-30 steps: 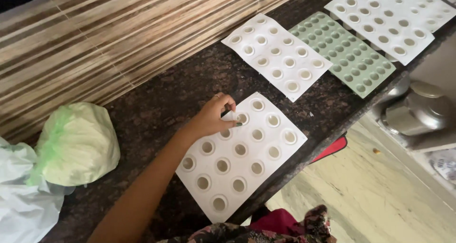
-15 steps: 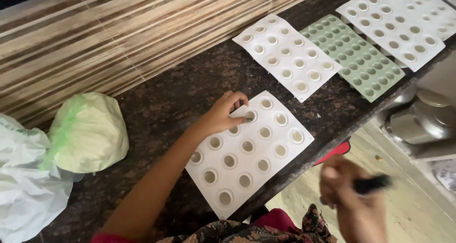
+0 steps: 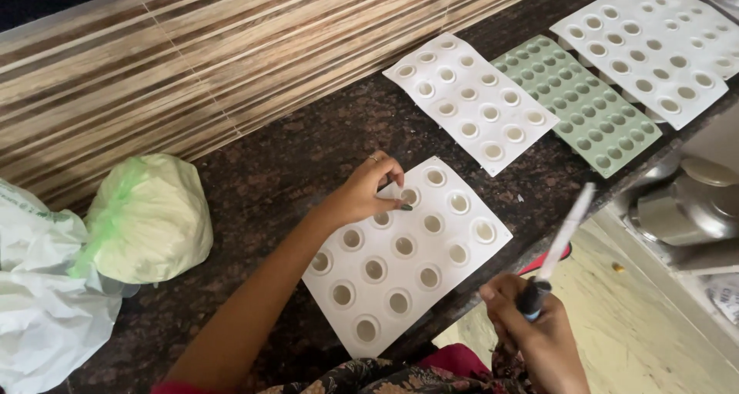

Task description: The person trims excess wax from the tops of filled candle molds with a knife, working cavity by cavity across molds on the counter. They briefly scoop material from a mixer grinder jar on the floor with a spoon, then return to trim the molds and poke into the wax cavities with a blue-handled tool.

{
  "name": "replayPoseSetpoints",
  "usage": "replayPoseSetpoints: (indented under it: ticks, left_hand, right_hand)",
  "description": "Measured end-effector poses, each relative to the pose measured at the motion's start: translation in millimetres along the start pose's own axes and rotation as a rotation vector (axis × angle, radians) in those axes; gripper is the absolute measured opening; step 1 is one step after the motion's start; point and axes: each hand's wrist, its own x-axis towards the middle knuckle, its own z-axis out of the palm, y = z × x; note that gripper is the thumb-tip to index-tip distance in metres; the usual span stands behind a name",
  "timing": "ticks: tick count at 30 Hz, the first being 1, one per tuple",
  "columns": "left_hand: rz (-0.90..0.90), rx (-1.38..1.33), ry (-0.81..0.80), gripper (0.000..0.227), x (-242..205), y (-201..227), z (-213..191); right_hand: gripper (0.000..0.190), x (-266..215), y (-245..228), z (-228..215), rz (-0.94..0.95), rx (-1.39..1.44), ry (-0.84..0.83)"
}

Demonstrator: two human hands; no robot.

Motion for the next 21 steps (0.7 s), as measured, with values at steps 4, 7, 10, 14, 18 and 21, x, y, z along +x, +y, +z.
replayPoseSetpoints:
  ticks: [4, 7, 10, 14, 18, 21]
  left_hand:
    - [-0.05, -0.129, -0.013, 0.03, -1.8, -8.9, 1.3]
    - [-0.112, -0.291, -0.022, 0.023, -1.1, -32.9, 5.3]
    - [-0.235, -0.549, 0.055, 0.017, 2.5, -26.6, -6.3]
    - [-0.489, -1.011, 0.275, 0.017, -11.0, -17.9, -29.3]
    - [-0.344, -1.504, 0.238, 0.023, -29.3, -51.9, -29.4]
    - [-0.331, -1.698, 0.132, 0.029, -37.2, -54.3, -31.4]
  right_hand:
    - [0.026, 13.1, 9.3, -4.7, 0.022, -0.225, -0.029]
    - [0.027, 17.5, 13.0, -8.1, -0.172, -0.431, -0.073]
    - [0.023, 12.4, 9.1, -6.2, -0.503, -0.644, -0.135]
    - [0.046, -0.3, -5.8, 11.9, -0.387, -1.043, -0.068]
    - [0.047, -9.3, -31.3, 33.2, -0.33, -1.318, -0.009]
    - [0.045, -15.9, -44.3, 46.1, -0.323, -1.483, 0.039]
